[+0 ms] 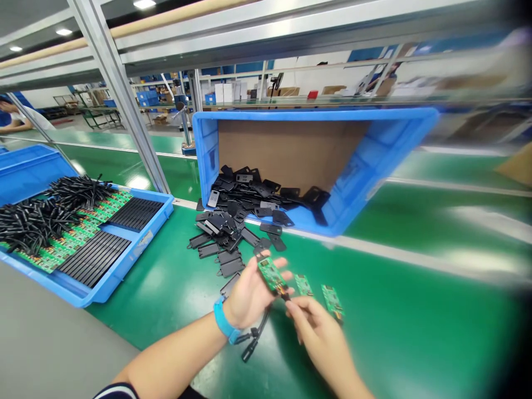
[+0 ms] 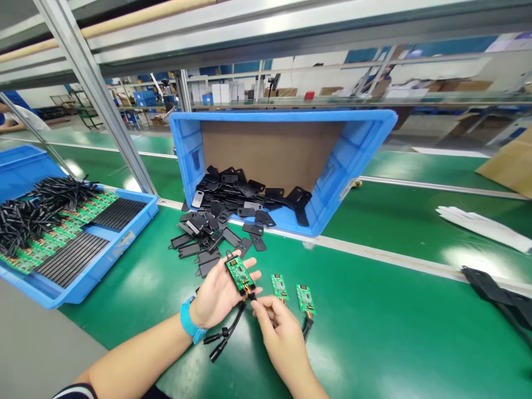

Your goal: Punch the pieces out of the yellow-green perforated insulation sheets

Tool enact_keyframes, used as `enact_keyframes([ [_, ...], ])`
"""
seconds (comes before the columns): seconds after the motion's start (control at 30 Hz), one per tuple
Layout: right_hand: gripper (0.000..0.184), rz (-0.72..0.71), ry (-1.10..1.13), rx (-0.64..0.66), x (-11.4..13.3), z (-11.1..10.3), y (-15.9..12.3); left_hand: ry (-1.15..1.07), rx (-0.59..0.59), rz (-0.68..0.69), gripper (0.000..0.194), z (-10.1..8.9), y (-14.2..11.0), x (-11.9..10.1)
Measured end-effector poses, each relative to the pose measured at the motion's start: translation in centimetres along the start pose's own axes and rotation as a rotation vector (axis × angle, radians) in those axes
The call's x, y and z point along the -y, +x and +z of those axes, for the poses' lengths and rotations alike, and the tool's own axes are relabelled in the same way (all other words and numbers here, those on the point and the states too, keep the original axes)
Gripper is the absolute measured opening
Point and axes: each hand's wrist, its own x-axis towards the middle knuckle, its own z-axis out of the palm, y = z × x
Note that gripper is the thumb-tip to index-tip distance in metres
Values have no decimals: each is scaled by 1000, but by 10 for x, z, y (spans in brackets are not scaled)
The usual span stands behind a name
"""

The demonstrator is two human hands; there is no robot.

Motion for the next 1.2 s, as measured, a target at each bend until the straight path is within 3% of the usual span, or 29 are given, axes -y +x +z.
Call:
enact_keyframes([
  [0.3,35,10,-7,24,13,2,1,250,-117,81,43,3,-3,10],
  [0.5,34,69,66,54,17,4,1,314,-232,123,43,1,-1,14],
  [0.77,39,216,215,145,20,9,-3,390,-267,193,34,-6,1,22],
  [1.0,32,27,111,32,29,8,1,395,-280,186,37,-4,-3,26],
  [1.2,36,149,178,17,23,16,2,507,-272,225,32,-6,-9,31],
])
